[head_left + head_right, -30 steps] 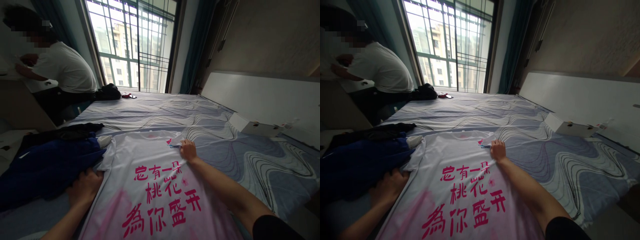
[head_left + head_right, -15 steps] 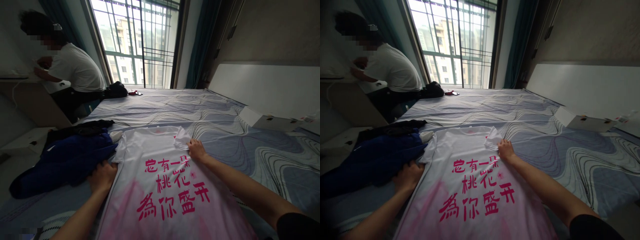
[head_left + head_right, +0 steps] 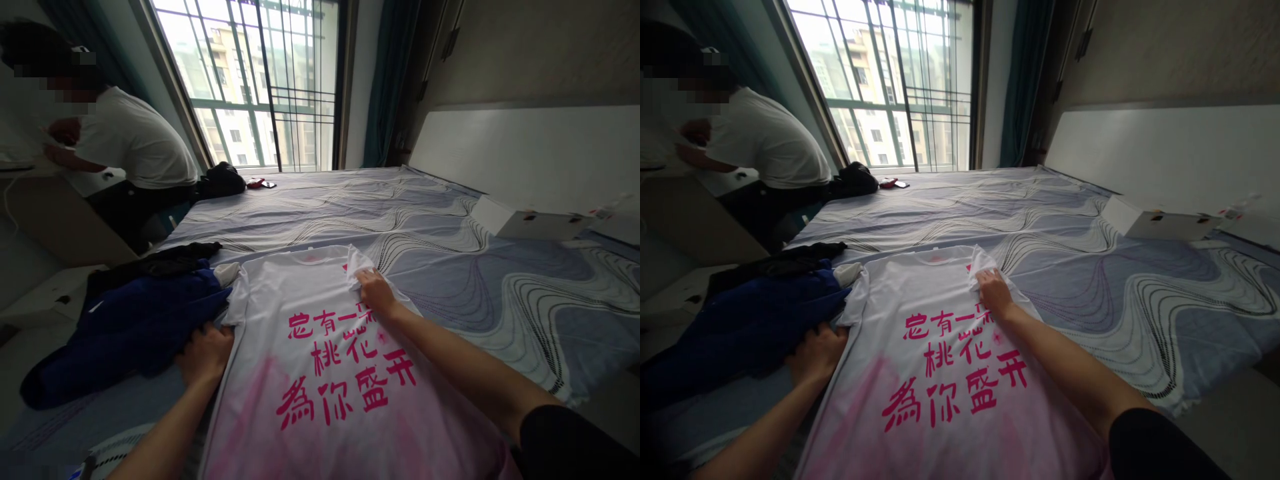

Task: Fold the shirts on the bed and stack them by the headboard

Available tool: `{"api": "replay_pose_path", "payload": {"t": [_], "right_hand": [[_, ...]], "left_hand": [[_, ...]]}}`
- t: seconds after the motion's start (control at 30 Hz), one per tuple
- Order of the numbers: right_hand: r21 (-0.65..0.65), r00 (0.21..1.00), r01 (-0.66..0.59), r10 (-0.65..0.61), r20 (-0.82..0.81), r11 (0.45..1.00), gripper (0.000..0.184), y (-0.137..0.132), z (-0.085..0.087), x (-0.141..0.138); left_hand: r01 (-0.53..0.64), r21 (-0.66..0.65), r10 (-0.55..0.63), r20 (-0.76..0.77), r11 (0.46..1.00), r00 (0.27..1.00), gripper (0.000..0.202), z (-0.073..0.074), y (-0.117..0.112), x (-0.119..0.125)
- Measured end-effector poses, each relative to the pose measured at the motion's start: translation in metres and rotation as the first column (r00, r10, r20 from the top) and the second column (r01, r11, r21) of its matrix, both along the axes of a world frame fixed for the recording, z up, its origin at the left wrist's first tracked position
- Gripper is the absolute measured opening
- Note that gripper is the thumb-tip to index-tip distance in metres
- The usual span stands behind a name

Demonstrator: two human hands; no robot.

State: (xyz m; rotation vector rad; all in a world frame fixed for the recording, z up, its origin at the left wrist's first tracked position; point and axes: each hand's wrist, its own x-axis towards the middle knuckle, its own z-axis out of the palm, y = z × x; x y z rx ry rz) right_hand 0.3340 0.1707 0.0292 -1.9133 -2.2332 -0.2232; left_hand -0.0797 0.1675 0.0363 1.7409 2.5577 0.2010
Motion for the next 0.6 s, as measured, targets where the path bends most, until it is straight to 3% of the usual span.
{"api": "replay_pose_path", "payload": {"t": [0.13, 0.27, 0.33, 0.4, 0.47, 0.5, 0.6], "right_hand": [[-0.060, 0.997, 0.024, -0.028, -0.075, 0.998, 0.054, -0.029, -0.015, -0.005], [-0.087, 0.981, 0.129, -0.140, -0.132, 0.988, 0.057, -0.035, -0.025, -0.010], [-0.091, 0.977, 0.147, -0.159, -0.141, 0.985, 0.057, -0.034, -0.026, -0.011], [-0.082, 0.975, 0.148, -0.159, -0.154, 0.986, 0.056, -0.032, -0.026, -0.010], [-0.066, 0.973, 0.148, -0.157, -0.168, 0.987, 0.055, -0.032, -0.027, -0.009], [-0.059, 0.972, 0.146, -0.155, -0.175, 0.987, 0.055, -0.032, -0.028, -0.009], [-0.043, 0.971, 0.138, -0.144, -0.192, 0.989, 0.055, -0.032, -0.031, -0.008]], "left_hand": [[0.007, 0.004, -0.007, 0.006, 1.000, 1.000, 0.063, 0.001, 0.002, -0.001], [-0.003, 0.016, 0.003, -0.003, 1.000, 1.000, 0.060, 0.002, -0.001, 0.002], [0.007, 0.103, -0.002, -0.045, 0.995, 0.999, 0.056, 0.003, -0.007, 0.004], [0.106, 0.224, -0.092, -0.070, 0.969, 0.993, 0.051, 0.004, -0.013, 0.007], [0.161, 0.266, -0.182, 0.058, 0.950, 0.982, 0.047, 0.006, -0.012, 0.009], [0.134, 0.245, -0.179, 0.169, 0.960, 0.969, 0.046, 0.007, -0.008, 0.010], [-0.081, 0.108, 0.029, 0.414, 0.991, 0.910, 0.053, 0.014, 0.018, 0.015]]}}
